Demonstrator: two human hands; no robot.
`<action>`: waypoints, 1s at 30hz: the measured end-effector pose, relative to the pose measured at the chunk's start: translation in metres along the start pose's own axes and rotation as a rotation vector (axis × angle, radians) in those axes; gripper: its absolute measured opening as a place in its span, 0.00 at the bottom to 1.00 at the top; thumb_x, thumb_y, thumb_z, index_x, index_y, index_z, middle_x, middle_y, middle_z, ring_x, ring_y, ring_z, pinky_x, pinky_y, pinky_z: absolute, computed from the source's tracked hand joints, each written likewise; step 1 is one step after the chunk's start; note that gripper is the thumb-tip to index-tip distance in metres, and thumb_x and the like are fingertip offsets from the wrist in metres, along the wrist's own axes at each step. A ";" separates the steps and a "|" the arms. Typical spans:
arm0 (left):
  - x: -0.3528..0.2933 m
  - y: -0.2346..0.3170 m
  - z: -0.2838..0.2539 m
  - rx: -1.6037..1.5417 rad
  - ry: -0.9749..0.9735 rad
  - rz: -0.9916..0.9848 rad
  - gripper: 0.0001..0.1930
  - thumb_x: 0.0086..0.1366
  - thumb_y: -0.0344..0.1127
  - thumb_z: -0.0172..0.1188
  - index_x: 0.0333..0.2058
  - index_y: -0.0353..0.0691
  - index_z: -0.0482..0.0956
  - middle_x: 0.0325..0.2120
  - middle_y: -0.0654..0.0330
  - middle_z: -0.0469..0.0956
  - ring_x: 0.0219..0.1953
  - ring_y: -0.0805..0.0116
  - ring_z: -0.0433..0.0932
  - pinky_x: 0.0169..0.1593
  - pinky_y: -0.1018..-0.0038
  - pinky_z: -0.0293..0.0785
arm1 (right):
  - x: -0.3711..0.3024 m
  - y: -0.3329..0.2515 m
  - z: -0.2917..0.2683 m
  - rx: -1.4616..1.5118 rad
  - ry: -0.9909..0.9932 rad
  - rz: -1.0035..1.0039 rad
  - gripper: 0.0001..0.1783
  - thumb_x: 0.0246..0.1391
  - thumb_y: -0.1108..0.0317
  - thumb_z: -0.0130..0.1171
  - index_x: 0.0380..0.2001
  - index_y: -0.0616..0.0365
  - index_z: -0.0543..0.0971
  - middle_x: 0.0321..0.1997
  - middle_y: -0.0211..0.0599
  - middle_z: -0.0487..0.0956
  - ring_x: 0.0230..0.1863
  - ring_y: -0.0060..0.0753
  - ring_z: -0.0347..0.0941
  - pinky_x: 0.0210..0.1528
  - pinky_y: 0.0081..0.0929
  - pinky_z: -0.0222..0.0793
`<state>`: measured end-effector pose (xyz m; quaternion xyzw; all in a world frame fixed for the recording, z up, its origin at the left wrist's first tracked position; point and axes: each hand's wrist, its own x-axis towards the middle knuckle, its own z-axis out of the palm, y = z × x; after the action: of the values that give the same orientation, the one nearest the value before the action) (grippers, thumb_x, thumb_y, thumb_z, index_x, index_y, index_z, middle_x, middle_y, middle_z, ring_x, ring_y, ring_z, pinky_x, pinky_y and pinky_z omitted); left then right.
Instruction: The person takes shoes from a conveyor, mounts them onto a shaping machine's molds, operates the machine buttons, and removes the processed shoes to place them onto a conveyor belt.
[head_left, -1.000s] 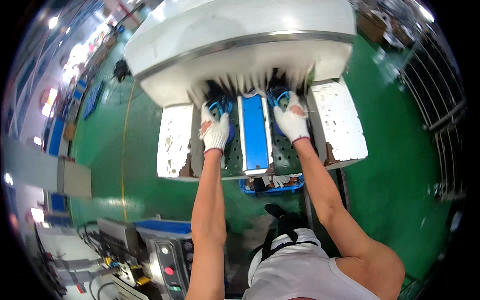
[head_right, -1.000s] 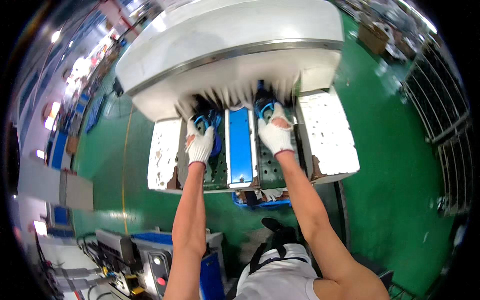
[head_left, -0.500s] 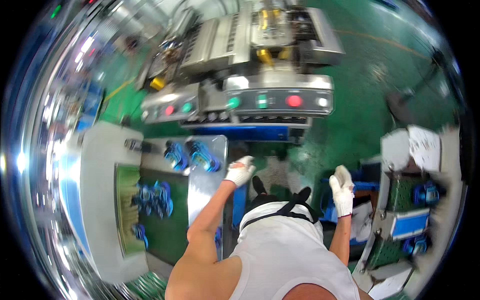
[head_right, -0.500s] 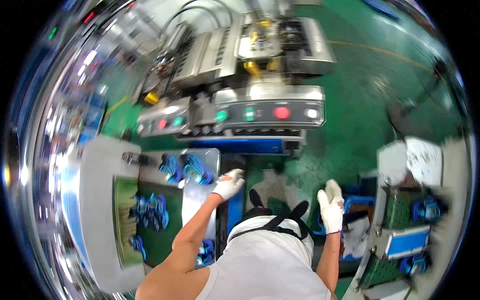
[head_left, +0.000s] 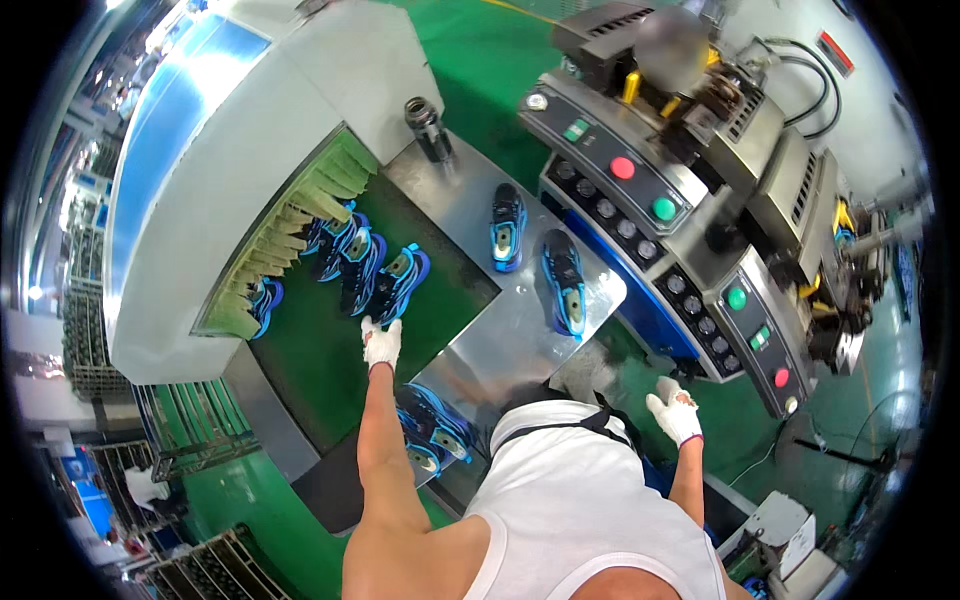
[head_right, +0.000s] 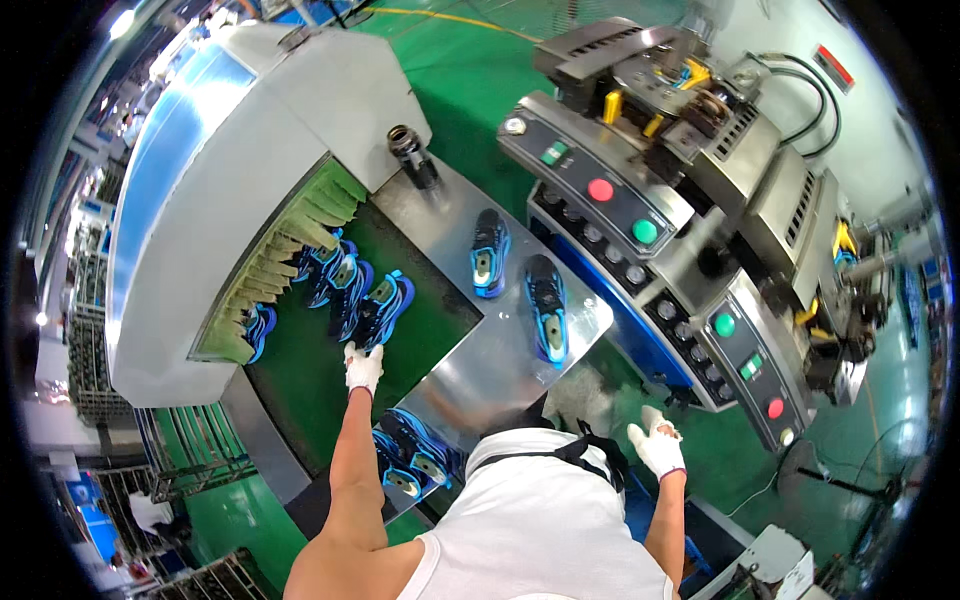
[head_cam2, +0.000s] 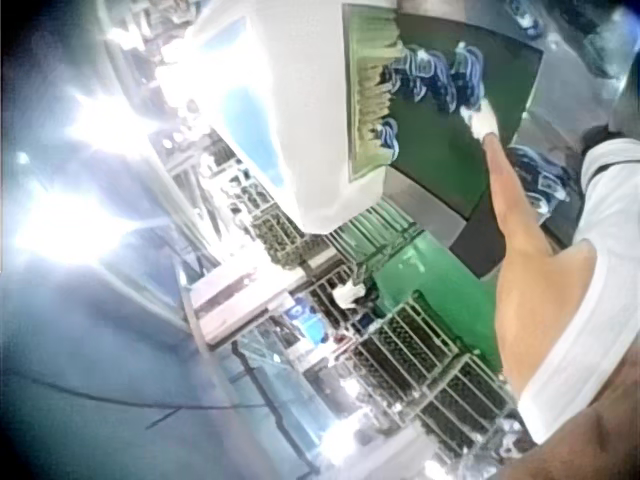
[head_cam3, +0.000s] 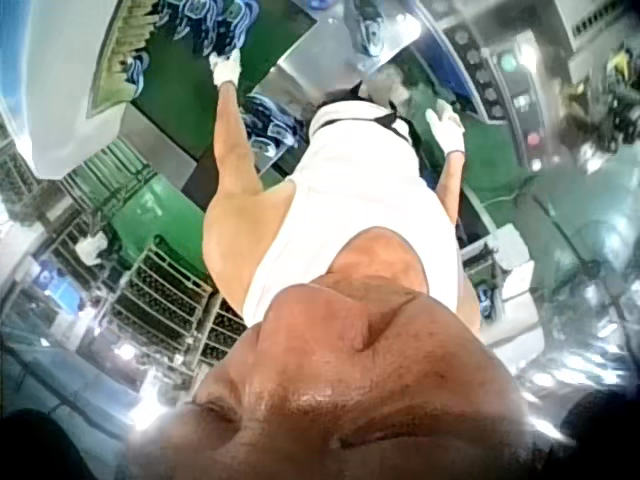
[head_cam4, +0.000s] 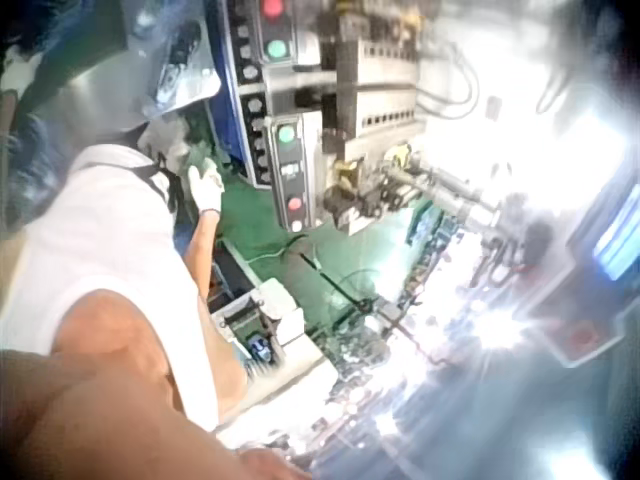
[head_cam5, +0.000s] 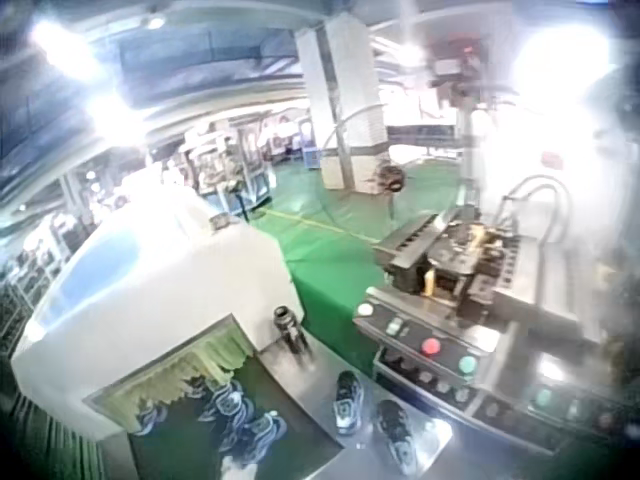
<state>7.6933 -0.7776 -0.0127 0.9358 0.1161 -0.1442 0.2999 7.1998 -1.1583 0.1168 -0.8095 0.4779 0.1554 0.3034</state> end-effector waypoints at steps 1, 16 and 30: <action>0.003 0.019 0.006 -0.064 -0.027 -0.009 0.45 0.59 0.51 0.68 0.70 0.41 0.61 0.65 0.47 0.72 0.67 0.46 0.70 0.69 0.54 0.63 | 0.004 -0.014 -0.003 0.030 -0.020 0.000 0.33 0.58 0.59 0.64 0.63 0.66 0.72 0.63 0.55 0.77 0.65 0.48 0.75 0.66 0.39 0.69; 0.036 0.072 0.021 0.073 0.270 0.268 0.17 0.62 0.41 0.61 0.47 0.41 0.79 0.50 0.44 0.76 0.51 0.41 0.78 0.52 0.48 0.75 | 0.083 -0.222 0.009 0.087 -0.150 -0.440 0.31 0.58 0.60 0.65 0.62 0.63 0.73 0.54 0.54 0.82 0.59 0.48 0.78 0.59 0.38 0.74; -0.222 0.268 0.002 -0.256 -0.281 1.158 0.12 0.56 0.26 0.70 0.38 0.35 0.79 0.36 0.54 0.77 0.38 0.60 0.79 0.43 0.66 0.77 | 0.102 -0.246 -0.015 0.363 -0.113 -0.862 0.38 0.48 0.56 0.69 0.59 0.66 0.71 0.39 0.55 0.83 0.41 0.58 0.82 0.43 0.44 0.77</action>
<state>7.5680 -1.0203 0.2027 0.7755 -0.4361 -0.0649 0.4520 7.4637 -1.1490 0.1575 -0.8582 0.1005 -0.0272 0.5026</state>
